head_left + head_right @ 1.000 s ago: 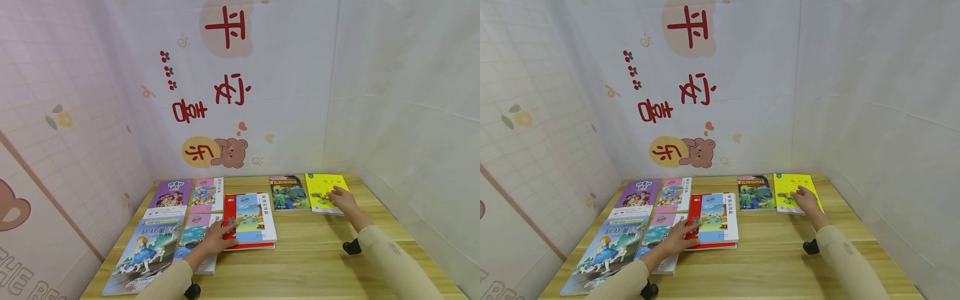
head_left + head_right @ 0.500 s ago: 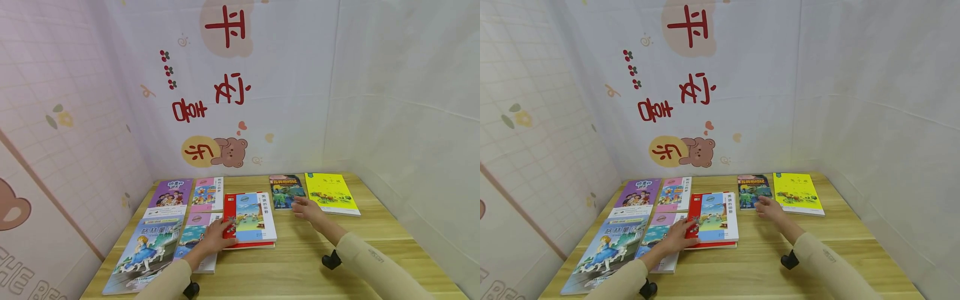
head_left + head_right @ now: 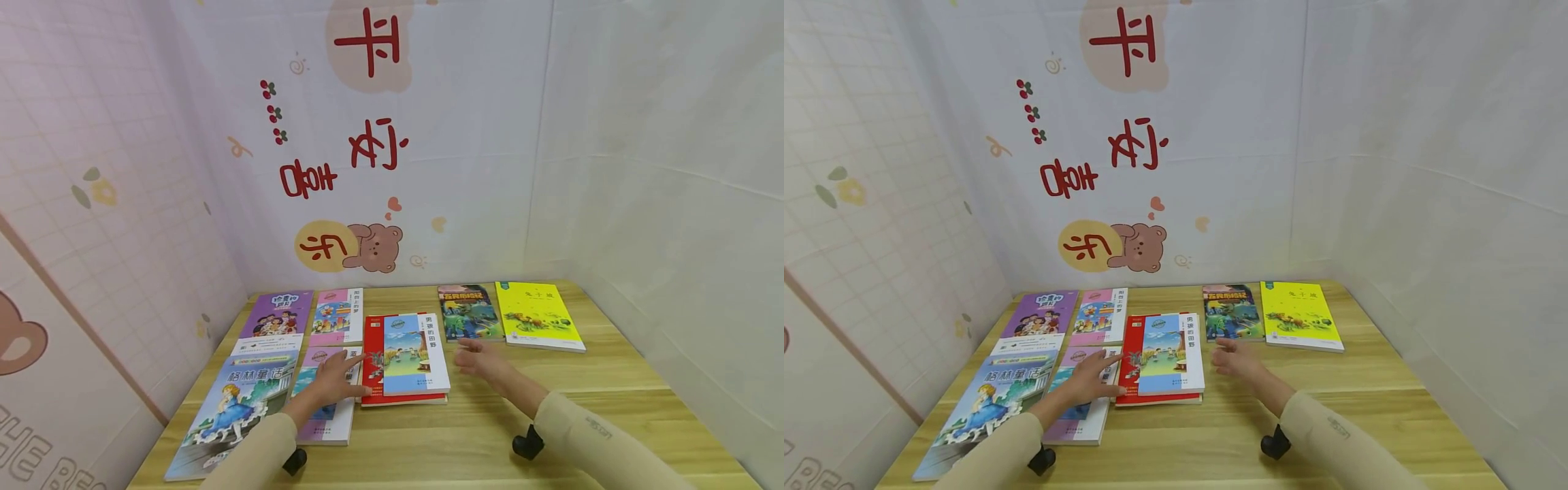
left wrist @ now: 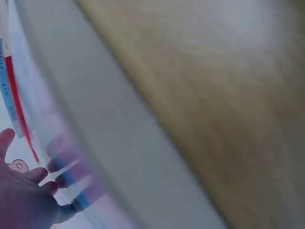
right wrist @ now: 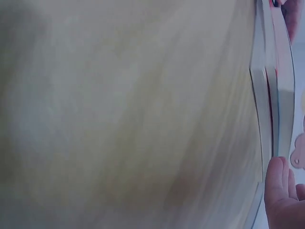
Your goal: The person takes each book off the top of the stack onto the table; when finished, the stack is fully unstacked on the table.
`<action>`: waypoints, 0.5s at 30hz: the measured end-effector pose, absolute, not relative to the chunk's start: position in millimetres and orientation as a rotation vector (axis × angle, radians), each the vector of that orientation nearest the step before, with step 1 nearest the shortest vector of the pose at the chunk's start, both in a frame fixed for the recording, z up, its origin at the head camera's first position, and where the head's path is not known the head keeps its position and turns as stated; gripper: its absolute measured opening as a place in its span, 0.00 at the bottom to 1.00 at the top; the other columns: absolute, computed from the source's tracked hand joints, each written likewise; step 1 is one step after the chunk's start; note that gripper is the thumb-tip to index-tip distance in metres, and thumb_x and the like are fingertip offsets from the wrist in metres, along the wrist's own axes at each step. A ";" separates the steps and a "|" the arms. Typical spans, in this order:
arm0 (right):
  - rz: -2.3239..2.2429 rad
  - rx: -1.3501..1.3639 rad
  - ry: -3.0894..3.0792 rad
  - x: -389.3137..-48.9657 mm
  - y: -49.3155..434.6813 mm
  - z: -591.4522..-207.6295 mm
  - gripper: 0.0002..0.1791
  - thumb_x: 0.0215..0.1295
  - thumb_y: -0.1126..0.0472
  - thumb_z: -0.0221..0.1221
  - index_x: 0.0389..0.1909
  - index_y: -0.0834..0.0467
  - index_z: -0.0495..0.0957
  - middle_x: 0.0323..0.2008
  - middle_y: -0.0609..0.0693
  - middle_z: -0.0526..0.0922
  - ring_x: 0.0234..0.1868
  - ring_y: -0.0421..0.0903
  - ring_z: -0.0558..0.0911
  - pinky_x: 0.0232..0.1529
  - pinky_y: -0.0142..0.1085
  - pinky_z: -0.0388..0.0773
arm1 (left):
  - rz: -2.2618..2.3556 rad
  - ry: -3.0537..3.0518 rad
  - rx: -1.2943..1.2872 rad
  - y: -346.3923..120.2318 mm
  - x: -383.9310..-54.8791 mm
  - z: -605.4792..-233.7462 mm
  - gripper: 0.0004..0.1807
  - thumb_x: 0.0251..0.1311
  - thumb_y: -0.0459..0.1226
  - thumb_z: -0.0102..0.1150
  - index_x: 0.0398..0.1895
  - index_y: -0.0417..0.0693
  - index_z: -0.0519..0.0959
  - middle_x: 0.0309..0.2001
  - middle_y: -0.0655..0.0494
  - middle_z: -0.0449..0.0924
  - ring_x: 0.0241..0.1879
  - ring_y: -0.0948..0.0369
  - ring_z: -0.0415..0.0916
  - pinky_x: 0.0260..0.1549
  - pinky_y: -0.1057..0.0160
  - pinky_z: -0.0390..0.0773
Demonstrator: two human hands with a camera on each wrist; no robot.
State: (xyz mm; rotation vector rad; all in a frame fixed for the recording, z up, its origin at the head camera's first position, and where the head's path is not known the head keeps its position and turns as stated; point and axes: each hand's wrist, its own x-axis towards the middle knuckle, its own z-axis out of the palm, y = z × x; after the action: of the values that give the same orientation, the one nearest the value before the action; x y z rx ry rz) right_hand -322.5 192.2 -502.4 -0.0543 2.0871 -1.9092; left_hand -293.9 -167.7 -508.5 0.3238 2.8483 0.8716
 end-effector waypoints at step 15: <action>-1.845 0.055 2.136 -315.7 160.4 -519.3 0.34 0.69 0.62 0.61 0.70 0.71 0.60 0.58 0.67 0.74 0.48 0.52 0.82 0.47 0.45 0.82 | 0.826 2.819 0.358 -173.0 -292.0 -515.5 0.42 0.56 0.55 0.69 0.73 0.56 0.67 0.77 0.39 0.46 0.76 0.39 0.38 0.69 0.34 0.33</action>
State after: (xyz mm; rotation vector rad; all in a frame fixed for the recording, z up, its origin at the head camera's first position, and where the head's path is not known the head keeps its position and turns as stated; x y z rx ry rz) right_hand -315.7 160.4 -519.3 0.0546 2.1359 -1.8452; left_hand -292.0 -173.0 -515.5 0.3584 2.8186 0.8264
